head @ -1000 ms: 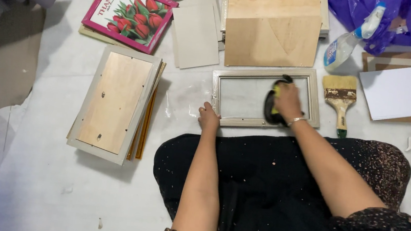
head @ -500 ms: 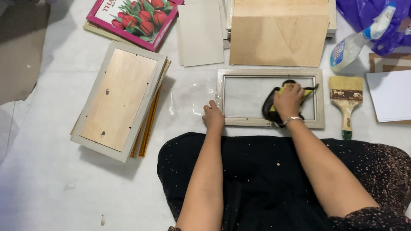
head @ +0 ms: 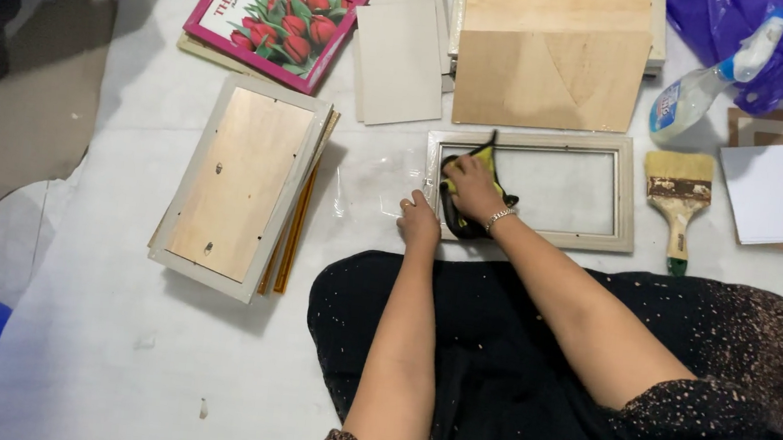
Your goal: Assembling and cleaning a picture frame by inserting a mat and polishing the surface with a sponge.
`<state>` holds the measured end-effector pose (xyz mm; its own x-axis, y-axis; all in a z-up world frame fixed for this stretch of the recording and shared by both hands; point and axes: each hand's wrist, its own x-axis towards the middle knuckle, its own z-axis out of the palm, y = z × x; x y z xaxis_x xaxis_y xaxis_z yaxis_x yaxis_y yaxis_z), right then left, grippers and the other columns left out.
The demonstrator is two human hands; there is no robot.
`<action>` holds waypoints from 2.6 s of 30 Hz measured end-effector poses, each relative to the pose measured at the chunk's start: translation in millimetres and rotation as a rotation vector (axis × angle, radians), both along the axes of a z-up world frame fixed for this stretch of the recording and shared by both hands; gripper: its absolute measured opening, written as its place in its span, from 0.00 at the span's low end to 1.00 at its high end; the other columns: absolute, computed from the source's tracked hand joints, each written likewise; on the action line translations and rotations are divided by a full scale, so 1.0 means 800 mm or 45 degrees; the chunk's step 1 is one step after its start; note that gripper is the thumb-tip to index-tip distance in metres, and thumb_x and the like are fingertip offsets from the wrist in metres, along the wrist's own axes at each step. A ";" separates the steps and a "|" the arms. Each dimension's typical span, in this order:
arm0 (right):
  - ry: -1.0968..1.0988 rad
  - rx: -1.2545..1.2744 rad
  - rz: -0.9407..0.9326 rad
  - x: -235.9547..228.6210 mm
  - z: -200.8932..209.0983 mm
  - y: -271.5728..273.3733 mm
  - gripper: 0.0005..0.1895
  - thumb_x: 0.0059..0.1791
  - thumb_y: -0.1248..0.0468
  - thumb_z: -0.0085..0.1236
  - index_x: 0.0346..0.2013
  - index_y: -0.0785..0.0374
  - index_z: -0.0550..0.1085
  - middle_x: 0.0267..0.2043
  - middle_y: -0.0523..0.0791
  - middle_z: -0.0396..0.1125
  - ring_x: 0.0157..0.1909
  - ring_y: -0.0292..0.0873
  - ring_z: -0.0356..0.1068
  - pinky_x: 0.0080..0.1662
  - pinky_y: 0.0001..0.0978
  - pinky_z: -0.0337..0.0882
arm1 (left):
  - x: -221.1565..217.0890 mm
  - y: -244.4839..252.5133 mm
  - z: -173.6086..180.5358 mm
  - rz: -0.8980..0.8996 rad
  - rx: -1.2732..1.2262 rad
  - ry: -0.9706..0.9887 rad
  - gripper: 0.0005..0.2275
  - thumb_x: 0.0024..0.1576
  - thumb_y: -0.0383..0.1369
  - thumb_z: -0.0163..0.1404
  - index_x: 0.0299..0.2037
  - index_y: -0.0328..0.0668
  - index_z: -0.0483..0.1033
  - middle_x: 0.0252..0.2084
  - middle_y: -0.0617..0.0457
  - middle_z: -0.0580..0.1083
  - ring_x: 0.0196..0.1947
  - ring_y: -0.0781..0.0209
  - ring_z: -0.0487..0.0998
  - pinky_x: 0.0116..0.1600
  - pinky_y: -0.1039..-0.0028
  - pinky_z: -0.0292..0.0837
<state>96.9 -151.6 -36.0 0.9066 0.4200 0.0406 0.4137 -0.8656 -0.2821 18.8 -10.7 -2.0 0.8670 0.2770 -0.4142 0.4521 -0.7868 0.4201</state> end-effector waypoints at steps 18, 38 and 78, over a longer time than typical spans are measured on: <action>-0.214 -0.054 -0.424 -0.036 -0.040 -0.332 0.21 0.42 0.61 0.66 0.49 0.45 0.75 0.44 0.41 0.62 0.53 0.47 0.66 0.62 0.39 0.66 | -0.019 0.005 -0.039 -0.047 -0.031 -0.184 0.22 0.56 0.32 0.60 0.54 0.39 0.59 0.52 0.42 0.65 0.55 0.36 0.72 0.60 0.49 0.68; 0.048 0.075 0.371 -0.030 0.071 -0.012 0.05 0.48 0.61 0.57 0.30 0.43 0.76 0.43 0.39 0.68 0.54 0.43 0.69 0.55 0.34 0.71 | -0.008 0.008 -0.035 -0.076 0.009 -0.121 0.25 0.56 0.34 0.60 0.56 0.42 0.56 0.52 0.43 0.64 0.57 0.40 0.72 0.58 0.50 0.67; 0.077 -0.026 -0.307 -0.081 0.120 -0.380 0.17 0.43 0.65 0.57 0.45 0.47 0.80 0.44 0.52 0.71 0.53 0.59 0.73 0.57 0.48 0.71 | -0.094 -0.006 0.083 0.056 -0.201 -0.670 0.18 0.59 0.32 0.54 0.57 0.34 0.67 0.53 0.39 0.65 0.53 0.29 0.73 0.60 0.48 0.70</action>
